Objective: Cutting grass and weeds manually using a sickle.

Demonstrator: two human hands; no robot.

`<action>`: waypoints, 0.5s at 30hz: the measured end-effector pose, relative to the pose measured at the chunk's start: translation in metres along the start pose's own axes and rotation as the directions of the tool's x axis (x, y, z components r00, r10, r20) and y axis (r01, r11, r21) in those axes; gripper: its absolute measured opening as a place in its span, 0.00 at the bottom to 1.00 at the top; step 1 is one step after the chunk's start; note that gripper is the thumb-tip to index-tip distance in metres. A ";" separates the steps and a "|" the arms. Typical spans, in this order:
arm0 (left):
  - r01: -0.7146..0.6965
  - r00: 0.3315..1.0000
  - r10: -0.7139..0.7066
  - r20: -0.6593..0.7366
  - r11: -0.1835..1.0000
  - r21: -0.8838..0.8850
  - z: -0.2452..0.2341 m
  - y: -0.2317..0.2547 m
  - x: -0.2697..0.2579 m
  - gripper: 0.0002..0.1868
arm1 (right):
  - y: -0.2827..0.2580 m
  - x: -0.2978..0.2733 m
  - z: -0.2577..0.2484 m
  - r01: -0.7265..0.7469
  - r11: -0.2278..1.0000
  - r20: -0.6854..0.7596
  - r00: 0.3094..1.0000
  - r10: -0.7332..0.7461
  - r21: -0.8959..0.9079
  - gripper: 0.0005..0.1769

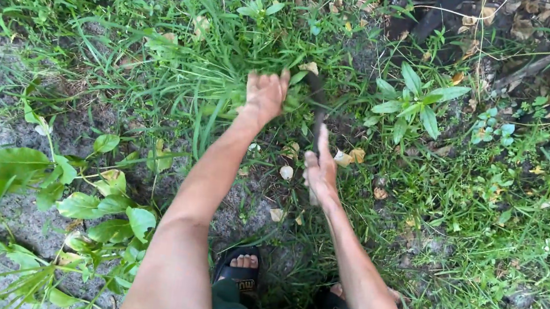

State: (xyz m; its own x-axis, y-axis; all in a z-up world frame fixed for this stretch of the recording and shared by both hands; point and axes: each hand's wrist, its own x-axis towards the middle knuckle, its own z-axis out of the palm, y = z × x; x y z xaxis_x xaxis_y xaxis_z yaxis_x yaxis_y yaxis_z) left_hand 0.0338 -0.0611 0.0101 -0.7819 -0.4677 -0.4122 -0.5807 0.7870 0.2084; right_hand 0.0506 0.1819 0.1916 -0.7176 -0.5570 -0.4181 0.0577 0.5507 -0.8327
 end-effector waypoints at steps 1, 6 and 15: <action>0.002 1.000 -0.003 0.010 0.992 0.123 0.014 -0.004 -0.004 0.50 | -0.001 0.005 0.005 -0.035 0.999 0.045 0.998 0.035 -0.021 0.36; 0.045 0.989 -0.087 0.117 0.946 0.322 0.076 -0.029 0.012 0.30 | 0.009 0.003 0.008 -0.028 0.970 0.244 0.966 0.088 -0.240 0.41; 0.020 1.000 -0.022 0.007 0.983 0.184 0.029 -0.015 -0.027 0.17 | -0.008 0.005 0.012 0.046 0.871 0.252 0.963 0.092 -0.489 0.39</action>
State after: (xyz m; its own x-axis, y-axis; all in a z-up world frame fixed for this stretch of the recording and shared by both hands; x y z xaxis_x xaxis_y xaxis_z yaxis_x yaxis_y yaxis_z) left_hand 0.0698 -0.0490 -0.0074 -0.7676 -0.4821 -0.4224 -0.5446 0.8380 0.0332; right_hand 0.0550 0.1674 0.1915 -0.5108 -0.6431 -0.5706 -0.3221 0.7585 -0.5665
